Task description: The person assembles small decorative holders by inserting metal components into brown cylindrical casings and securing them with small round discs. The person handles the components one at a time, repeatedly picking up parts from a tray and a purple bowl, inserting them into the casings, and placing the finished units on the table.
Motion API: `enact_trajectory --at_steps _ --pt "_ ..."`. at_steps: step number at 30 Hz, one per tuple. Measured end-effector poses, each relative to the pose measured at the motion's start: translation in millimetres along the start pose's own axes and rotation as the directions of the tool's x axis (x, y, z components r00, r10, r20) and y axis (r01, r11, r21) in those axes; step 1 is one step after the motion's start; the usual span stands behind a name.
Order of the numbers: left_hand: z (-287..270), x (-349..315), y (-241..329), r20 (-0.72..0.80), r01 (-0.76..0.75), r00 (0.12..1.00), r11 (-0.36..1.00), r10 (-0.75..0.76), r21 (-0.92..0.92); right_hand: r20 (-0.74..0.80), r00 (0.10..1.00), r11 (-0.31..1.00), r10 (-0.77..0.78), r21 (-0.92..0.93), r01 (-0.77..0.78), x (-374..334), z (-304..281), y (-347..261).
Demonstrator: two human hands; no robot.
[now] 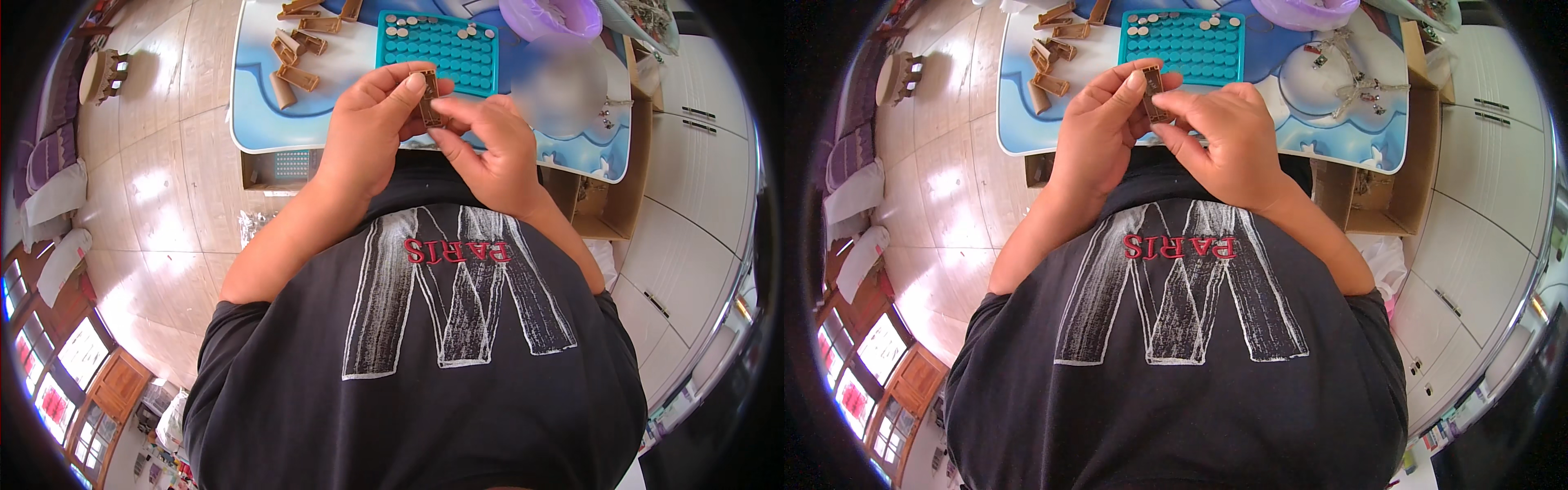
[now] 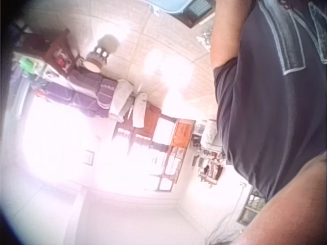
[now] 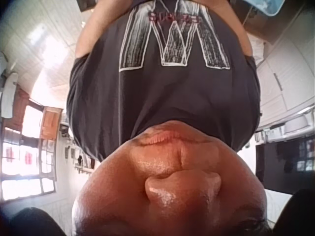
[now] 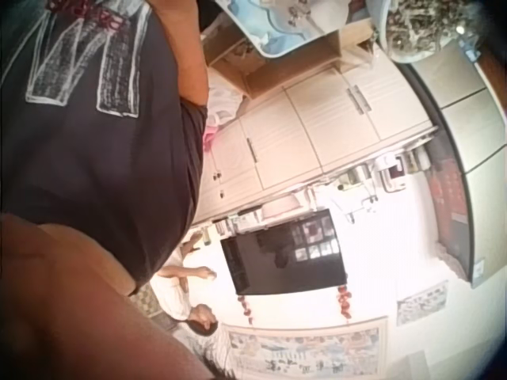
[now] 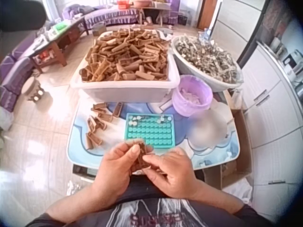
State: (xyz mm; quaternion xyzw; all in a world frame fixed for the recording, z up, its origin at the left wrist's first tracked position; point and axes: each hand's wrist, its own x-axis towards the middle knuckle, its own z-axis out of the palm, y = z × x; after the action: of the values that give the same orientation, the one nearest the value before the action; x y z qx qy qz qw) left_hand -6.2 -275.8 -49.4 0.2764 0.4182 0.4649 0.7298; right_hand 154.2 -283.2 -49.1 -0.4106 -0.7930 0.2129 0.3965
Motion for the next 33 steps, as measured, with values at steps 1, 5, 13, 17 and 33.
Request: enact_trajectory --at_steps 1,5,13,17,33 --pt "-0.5 -0.3 -0.4 0.001 -0.003 1.0 1.0 0.003 0.003 -0.024 0.999 1.0 0.027 0.013 -0.027 0.1 -0.6 -1.5" --pt "-1.3 -0.6 -1.4 -0.018 -0.015 1.0 1.0 0.015 0.011 0.018 1.0 0.999 0.008 -0.041 -0.007 -0.4 -0.6 3.4" --pt "-4.2 -2.9 -6.5 0.054 0.048 0.997 0.999 -0.047 -0.014 -0.089 0.984 0.988 0.155 0.01 -0.155 11.2 0.0 3.2" --pt "-3.0 -6.5 -2.7 0.085 0.063 0.994 0.998 -0.064 0.006 -0.005 0.978 0.968 0.211 0.137 -0.208 14.6 5.3 14.3" --pt "-27.7 11.5 -9.0 -0.009 0.075 0.997 0.992 -0.077 -0.103 -0.108 0.993 0.874 0.041 -0.478 -0.088 49.8 8.2 76.3"
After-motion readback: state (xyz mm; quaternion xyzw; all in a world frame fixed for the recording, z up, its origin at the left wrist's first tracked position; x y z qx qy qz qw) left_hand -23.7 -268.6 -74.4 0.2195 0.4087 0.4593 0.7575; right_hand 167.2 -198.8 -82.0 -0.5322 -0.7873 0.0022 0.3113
